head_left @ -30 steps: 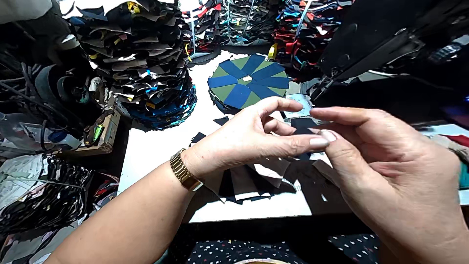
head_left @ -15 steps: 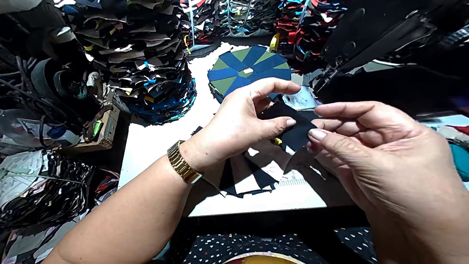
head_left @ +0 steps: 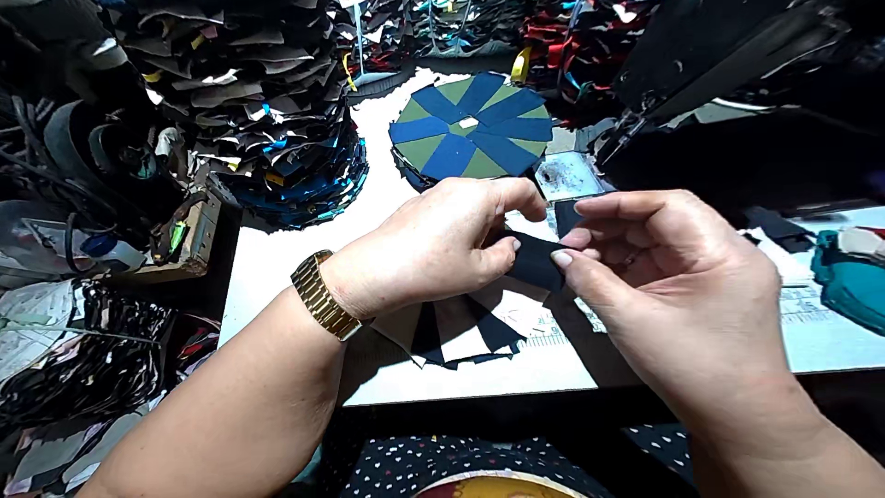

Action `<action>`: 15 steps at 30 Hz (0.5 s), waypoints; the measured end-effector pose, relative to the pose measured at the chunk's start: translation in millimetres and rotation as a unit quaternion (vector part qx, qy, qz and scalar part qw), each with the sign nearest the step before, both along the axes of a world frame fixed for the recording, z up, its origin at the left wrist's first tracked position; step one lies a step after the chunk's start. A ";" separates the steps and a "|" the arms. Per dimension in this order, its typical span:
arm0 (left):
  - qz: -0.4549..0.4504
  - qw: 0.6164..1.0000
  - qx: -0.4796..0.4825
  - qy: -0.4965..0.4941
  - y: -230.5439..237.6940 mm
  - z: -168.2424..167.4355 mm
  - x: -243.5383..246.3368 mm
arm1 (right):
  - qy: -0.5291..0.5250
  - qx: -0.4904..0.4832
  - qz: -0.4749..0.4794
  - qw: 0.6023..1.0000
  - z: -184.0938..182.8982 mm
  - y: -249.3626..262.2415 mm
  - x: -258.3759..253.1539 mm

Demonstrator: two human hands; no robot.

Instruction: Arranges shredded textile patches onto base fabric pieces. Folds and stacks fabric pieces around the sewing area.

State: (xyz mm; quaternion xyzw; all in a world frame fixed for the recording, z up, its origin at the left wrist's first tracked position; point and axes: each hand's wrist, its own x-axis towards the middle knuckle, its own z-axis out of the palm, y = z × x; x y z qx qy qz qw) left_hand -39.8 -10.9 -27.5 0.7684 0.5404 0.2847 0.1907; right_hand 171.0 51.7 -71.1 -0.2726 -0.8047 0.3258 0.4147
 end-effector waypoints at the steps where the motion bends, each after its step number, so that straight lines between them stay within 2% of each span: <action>1: 0.003 1.000 -0.008 0.016 0.1 0.3 -0.6 | -0.016 0.029 -0.004 0.999 -2.2 0.0 -1.7; 6: 0.025 0.994 -0.044 0.092 -0.1 -0.7 0.9 | -0.100 0.149 -0.014 0.984 -9.1 1.1 -11.5; 9: 0.054 0.987 -0.045 0.142 -1.0 -0.6 3.0 | -0.124 0.188 -0.023 0.974 -13.7 3.2 -14.5; 15: 0.062 0.991 -0.029 0.116 -2.0 9.6 -7.7 | -0.102 0.230 0.012 0.968 -1.1 -4.4 -8.3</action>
